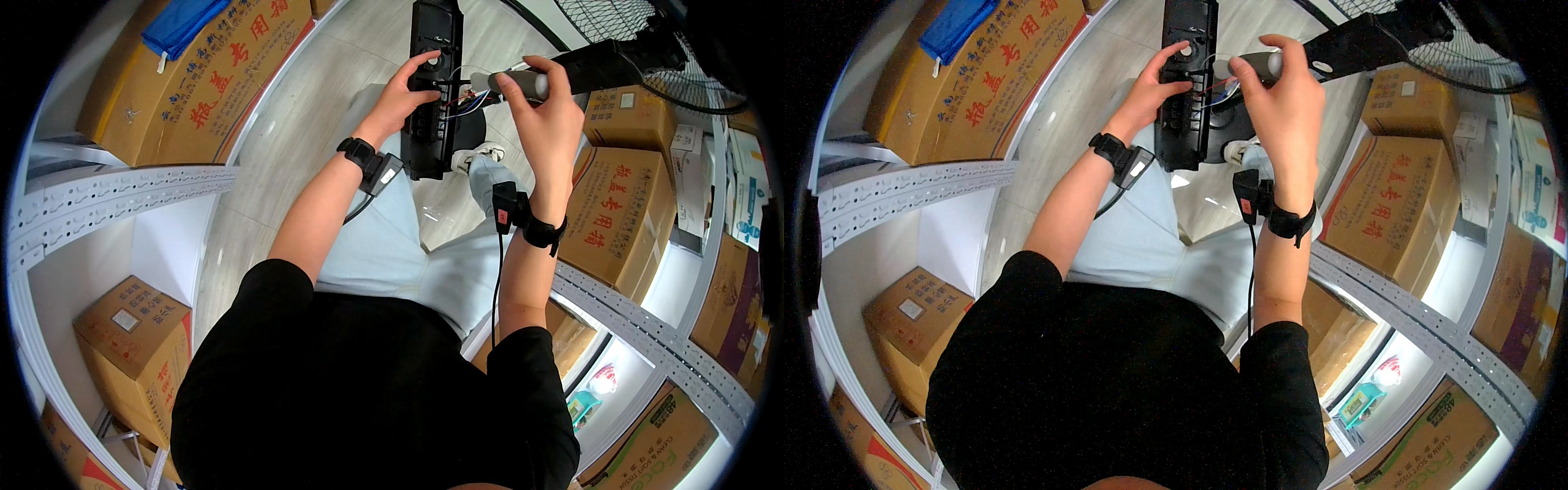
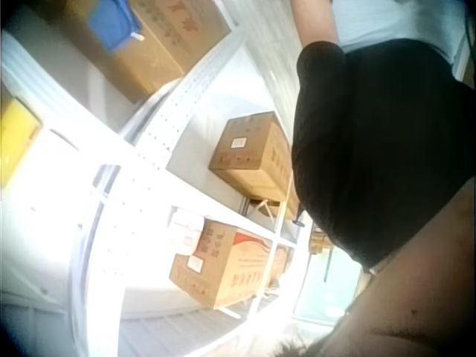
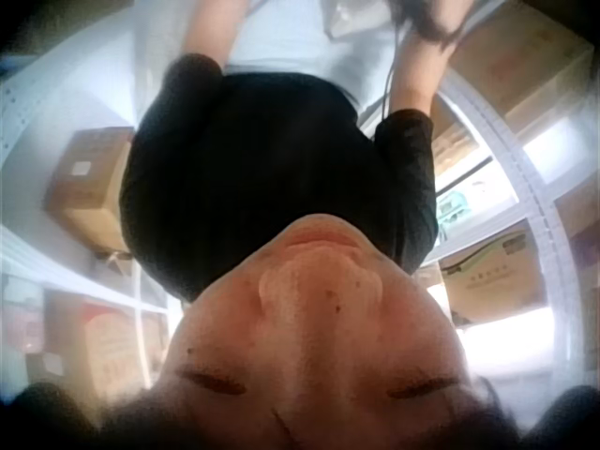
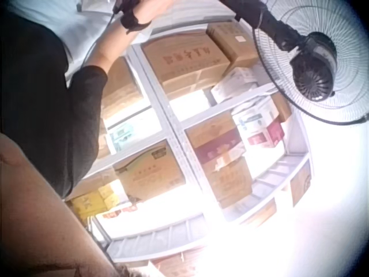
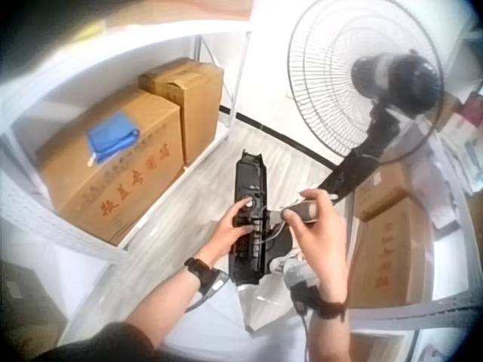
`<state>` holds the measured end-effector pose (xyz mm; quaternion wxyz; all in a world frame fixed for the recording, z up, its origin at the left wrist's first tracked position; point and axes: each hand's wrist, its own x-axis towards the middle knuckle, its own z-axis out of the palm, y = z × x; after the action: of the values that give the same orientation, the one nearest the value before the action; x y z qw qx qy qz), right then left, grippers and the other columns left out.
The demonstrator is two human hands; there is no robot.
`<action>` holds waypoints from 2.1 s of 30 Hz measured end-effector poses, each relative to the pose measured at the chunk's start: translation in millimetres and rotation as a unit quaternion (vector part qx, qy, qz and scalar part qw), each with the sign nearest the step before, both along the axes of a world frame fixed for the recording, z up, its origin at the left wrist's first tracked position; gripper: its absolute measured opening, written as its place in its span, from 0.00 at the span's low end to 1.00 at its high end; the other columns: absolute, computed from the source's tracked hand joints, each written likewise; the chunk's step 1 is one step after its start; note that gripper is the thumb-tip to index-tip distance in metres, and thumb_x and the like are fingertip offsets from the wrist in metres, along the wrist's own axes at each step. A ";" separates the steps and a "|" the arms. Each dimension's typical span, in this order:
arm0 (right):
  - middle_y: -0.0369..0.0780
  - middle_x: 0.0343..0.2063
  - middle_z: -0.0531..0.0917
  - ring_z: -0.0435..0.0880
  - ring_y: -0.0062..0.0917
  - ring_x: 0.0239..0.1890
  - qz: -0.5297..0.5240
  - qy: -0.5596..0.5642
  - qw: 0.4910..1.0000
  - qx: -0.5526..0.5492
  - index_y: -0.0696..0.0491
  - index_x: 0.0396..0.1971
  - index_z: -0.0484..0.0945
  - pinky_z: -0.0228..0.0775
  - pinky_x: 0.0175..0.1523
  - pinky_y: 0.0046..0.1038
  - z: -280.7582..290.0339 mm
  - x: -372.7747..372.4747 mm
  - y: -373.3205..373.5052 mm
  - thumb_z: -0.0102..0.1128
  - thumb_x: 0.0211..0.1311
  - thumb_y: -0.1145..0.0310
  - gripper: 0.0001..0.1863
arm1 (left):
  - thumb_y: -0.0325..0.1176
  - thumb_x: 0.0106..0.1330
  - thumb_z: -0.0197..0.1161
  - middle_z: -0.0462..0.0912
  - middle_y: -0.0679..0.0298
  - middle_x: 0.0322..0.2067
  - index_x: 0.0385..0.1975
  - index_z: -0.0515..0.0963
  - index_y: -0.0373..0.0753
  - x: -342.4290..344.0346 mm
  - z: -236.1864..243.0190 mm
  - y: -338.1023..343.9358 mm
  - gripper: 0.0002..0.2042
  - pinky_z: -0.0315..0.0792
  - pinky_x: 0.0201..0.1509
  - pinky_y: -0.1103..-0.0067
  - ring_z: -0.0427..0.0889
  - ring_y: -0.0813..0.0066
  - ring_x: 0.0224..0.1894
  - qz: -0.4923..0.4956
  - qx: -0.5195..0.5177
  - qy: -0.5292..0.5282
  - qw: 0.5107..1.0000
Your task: The person uses a screwdriver to adjust screws on the internal components of a disassembled fan control box. They then reattach the control box to the fan stand and secure it with screws.
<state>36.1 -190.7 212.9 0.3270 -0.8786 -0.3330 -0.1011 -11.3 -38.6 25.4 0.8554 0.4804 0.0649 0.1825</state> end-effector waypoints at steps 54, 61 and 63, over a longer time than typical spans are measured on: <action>0.37 0.32 0.86 0.83 0.16 0.33 0.001 0.109 0.963 0.246 0.54 0.38 0.79 0.75 0.38 0.18 -25.0 -2.9 -24.2 0.72 0.55 0.67 0.14 | 0.41 0.75 0.53 0.75 0.73 0.39 0.44 0.74 0.42 7.0 -14.9 -0.8 0.11 0.69 0.48 0.84 0.72 0.85 0.43 0.045 -0.072 0.025 0.996; 0.36 0.32 0.86 0.83 0.16 0.33 -0.011 0.114 0.965 0.236 0.54 0.38 0.79 0.75 0.38 0.18 -31.9 -1.5 -26.5 0.73 0.55 0.67 0.14 | 0.43 0.75 0.52 0.73 0.73 0.36 0.44 0.74 0.43 5.8 -12.8 -0.9 0.11 0.71 0.42 0.84 0.71 0.86 0.39 0.028 -0.108 0.042 0.993; 0.36 0.33 0.86 0.83 0.16 0.33 -0.005 0.116 0.963 0.243 0.55 0.38 0.79 0.74 0.39 0.18 -34.2 -1.4 -27.2 0.73 0.54 0.67 0.14 | 0.43 0.75 0.52 0.73 0.73 0.36 0.44 0.74 0.43 5.9 -12.9 -0.7 0.11 0.71 0.41 0.84 0.71 0.86 0.38 0.032 -0.112 0.044 0.992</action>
<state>34.7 -217.9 178.7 0.5663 -0.7804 -0.2533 -0.0777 -5.4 -39.3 12.6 0.8938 0.3868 0.1379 0.1803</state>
